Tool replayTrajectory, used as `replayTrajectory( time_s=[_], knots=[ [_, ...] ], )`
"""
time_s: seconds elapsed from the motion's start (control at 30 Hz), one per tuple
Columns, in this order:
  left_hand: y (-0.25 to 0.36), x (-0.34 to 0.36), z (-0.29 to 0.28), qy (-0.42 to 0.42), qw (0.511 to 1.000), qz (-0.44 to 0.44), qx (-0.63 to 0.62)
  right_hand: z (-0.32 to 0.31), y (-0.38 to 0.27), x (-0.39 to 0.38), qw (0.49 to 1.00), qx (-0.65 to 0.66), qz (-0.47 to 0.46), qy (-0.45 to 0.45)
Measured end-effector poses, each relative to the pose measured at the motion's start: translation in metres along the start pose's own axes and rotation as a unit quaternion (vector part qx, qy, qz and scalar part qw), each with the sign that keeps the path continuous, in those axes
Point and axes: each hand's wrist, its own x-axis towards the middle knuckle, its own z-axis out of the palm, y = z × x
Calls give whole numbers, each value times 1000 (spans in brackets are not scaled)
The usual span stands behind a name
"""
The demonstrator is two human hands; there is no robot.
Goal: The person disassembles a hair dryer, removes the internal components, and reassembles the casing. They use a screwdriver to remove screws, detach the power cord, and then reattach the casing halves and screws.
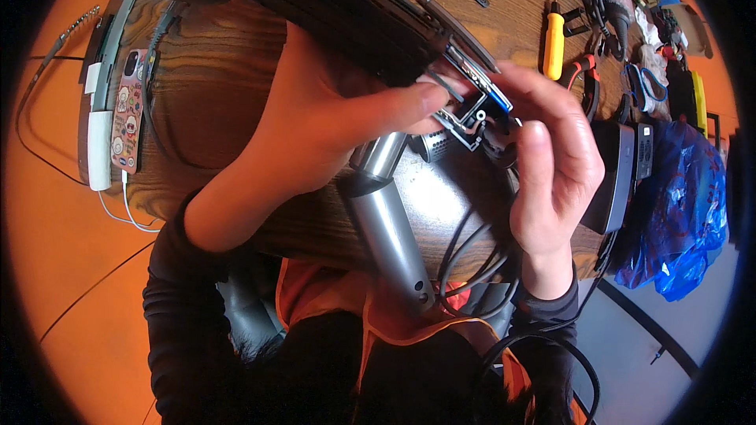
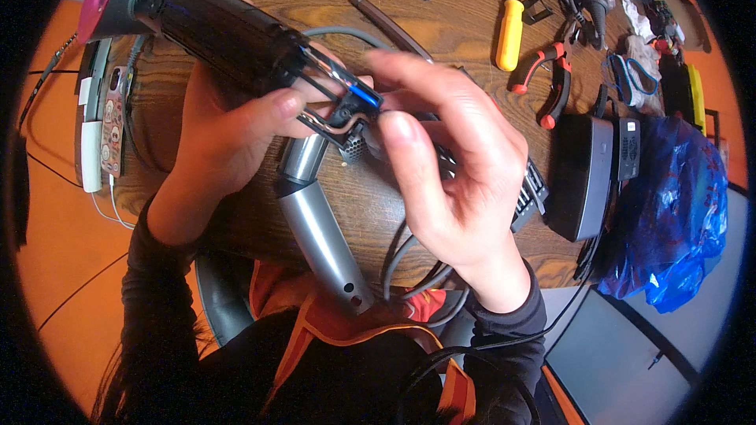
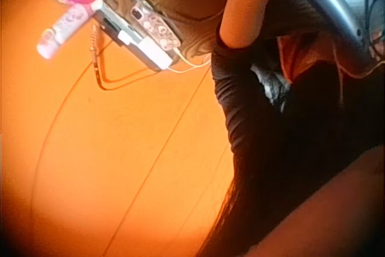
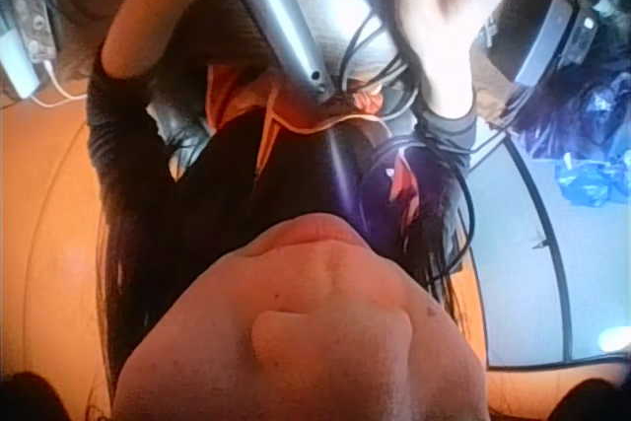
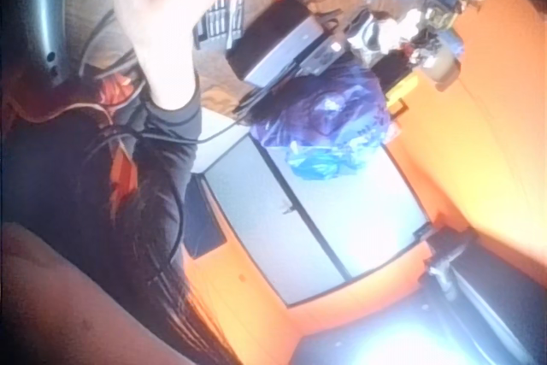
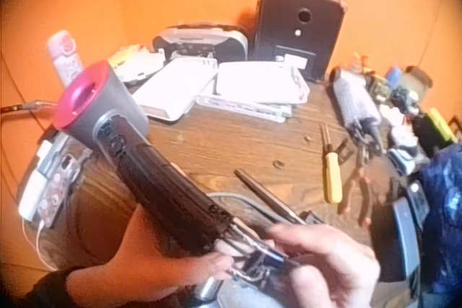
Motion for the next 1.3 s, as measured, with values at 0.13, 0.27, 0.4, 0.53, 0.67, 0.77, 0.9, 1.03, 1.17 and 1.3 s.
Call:
replayTrajectory(
  time_s=[0.13, 0.27, 0.4, 0.53, 0.67, 0.77, 0.9, 1.03, 1.17, 1.3],
  knots=[
    [5, 3, -4, 2, 999, -19, -32, 3, 2, -2, 999, 16, -34, -2],
    [6, 3, -3, 18, 998, -26, -48, 7, 8, 0, 990, -75, -113, 33],
    [4, 2, -2, 31, 998, -21, -57, 7, 6, 0, 973, -160, -166, 28],
    [2, 3, -4, 19, 998, -39, -49, 8, 2, 1, 962, -217, -160, 51],
    [-1, 7, -7, -34, 998, 19, -56, 8, 1, 2, 957, -231, -169, 38],
    [-4, 6, -7, -42, 994, 7, -98, 9, 0, 2, 967, -202, -154, 29],
    [-11, 5, -5, -60, 988, 58, -128, 10, 0, 1, 969, -200, -142, 15],
    [-12, 8, -6, -60, 989, 105, -89, 10, -1, 0, 969, -201, -143, 0],
    [-6, 16, -17, -112, 970, 158, 145, 9, -2, 0, 972, -192, -130, -23],
    [-7, 12, -12, -72, 993, 97, 4, 11, 1, 3, 978, -169, -118, -19]
  ],
)
